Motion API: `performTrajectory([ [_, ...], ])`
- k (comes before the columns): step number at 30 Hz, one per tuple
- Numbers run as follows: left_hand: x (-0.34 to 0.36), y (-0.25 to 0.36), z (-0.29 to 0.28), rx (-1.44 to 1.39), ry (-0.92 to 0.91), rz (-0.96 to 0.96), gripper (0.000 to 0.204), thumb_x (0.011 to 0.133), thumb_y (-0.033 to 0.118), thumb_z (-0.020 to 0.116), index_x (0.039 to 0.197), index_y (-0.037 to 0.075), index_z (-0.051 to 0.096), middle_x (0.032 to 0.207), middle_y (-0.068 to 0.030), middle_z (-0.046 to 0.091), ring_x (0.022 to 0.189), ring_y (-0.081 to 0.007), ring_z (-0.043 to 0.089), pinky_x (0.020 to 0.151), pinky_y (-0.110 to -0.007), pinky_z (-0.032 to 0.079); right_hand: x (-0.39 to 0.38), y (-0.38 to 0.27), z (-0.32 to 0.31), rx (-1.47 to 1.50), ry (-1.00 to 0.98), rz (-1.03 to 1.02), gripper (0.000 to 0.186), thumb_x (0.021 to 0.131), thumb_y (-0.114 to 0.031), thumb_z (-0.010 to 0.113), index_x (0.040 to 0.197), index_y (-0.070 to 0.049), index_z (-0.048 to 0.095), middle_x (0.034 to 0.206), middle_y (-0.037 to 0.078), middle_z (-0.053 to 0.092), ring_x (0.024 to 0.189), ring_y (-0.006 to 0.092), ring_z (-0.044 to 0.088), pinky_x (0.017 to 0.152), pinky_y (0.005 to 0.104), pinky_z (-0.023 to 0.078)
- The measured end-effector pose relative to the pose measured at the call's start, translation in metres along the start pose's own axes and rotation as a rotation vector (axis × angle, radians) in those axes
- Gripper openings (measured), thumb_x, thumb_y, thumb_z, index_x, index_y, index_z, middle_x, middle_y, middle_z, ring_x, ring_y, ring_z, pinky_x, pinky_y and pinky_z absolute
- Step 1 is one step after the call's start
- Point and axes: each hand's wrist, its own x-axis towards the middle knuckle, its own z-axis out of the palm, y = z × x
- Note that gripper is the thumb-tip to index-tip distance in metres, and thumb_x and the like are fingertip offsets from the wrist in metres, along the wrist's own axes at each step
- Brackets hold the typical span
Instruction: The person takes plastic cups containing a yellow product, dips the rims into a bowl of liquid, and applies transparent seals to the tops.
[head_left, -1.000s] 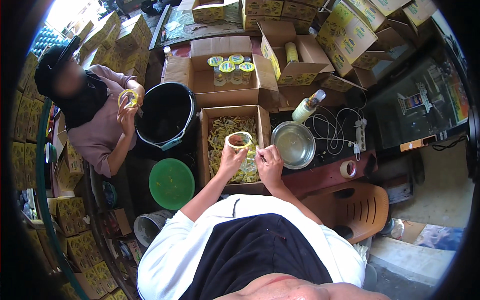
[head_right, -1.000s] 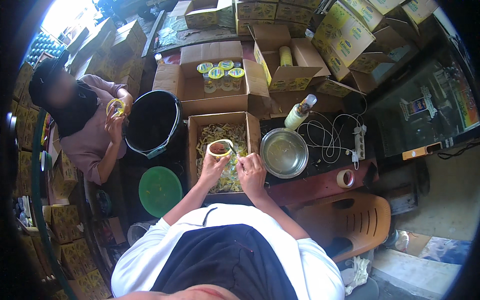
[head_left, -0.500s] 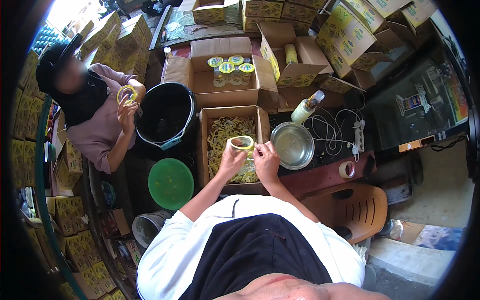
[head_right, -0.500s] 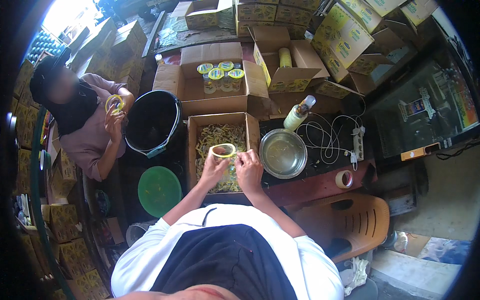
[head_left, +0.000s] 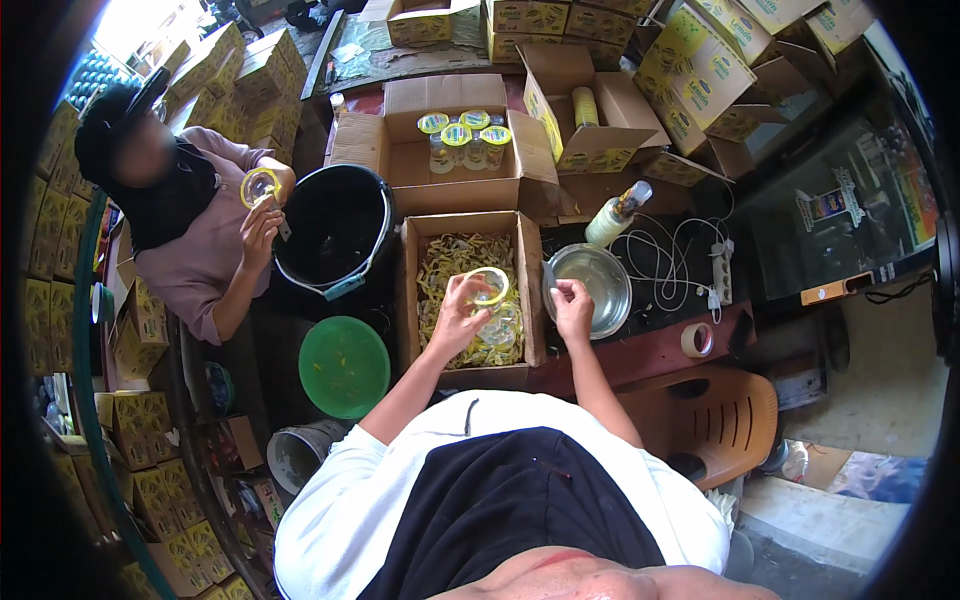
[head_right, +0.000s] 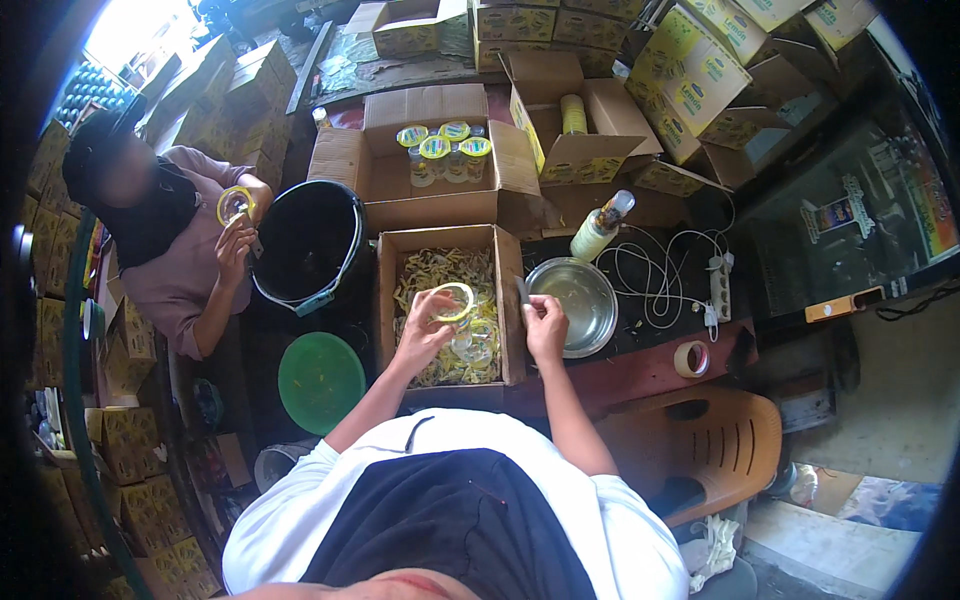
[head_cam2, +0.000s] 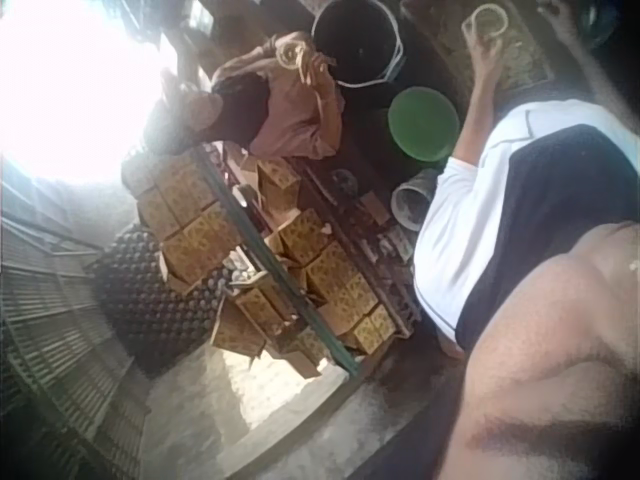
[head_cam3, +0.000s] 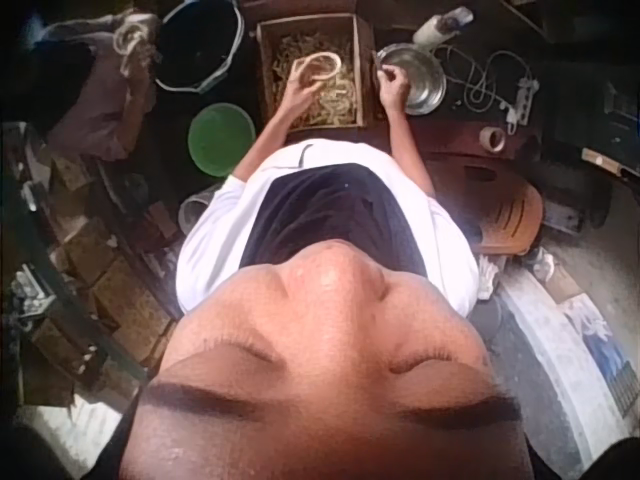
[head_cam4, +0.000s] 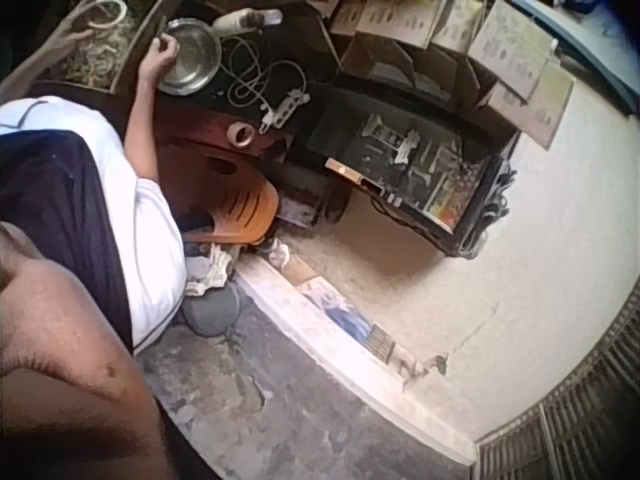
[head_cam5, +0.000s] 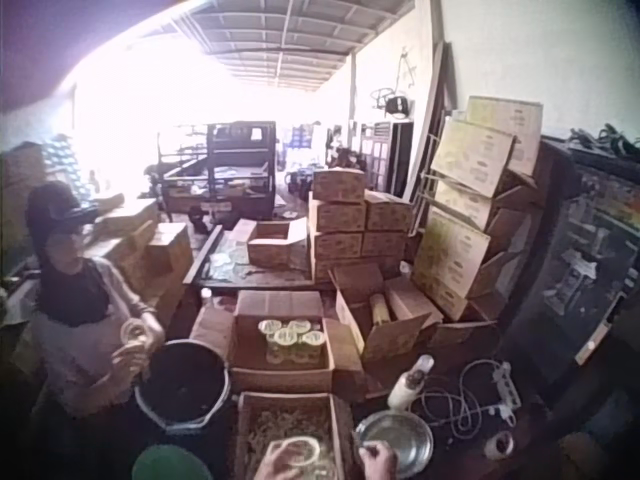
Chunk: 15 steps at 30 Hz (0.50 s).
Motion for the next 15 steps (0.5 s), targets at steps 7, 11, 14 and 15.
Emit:
performTrajectory([
  [7,0.0,0.018,-0.002,0.39,0.04,0.162,0.017,0.075,0.002,0.071,0.092,0.006,0.067,0.13,-0.0136,0.043,0.123,-0.0296,0.047,0.1,-0.045,0.045,0.024,0.123,-0.015,-0.487,-0.044,0.159,0.016,0.08,-0.005,0.066,0.096,-0.004,0.067,0.093,0.017,0.069,0.086,0.0337,0.067,0.078,0.0412,0.053],
  [11,-0.002,0.012,-0.004,0.455,0.136,0.215,0.018,0.074,-0.001,0.07,0.091,0.006,0.067,0.131,-0.0164,0.04,0.122,-0.0364,0.046,0.098,-0.046,0.045,0.025,0.126,-0.017,-0.611,-0.341,0.28,0.024,0.079,-0.007,0.06,0.102,-0.006,0.069,0.098,0.021,0.066,0.103,0.0394,0.062,0.088,0.0482,0.05],
  [14,0.004,0.005,-0.006,0.502,0.131,0.25,0.017,0.074,0.001,0.072,0.089,0.005,0.066,0.125,-0.0169,0.045,0.119,-0.0382,0.046,0.095,-0.047,0.044,0.025,0.133,-0.014,-0.555,-0.171,0.188,0.034,0.078,-0.005,0.068,0.112,-0.01,0.067,0.099,0.017,0.069,0.095,0.0341,0.065,0.086,0.0432,0.05],
  [15,0.003,0.006,-0.006,0.564,0.131,0.255,0.016,0.074,0.002,0.073,0.088,0.005,0.066,0.121,-0.0167,0.048,0.116,-0.0389,0.047,0.093,-0.048,0.044,0.025,0.124,-0.014,-0.555,-0.169,0.176,0.034,0.078,-0.005,0.068,0.112,-0.01,0.067,0.099,0.017,0.069,0.095,0.0341,0.065,0.086,0.0432,0.05],
])
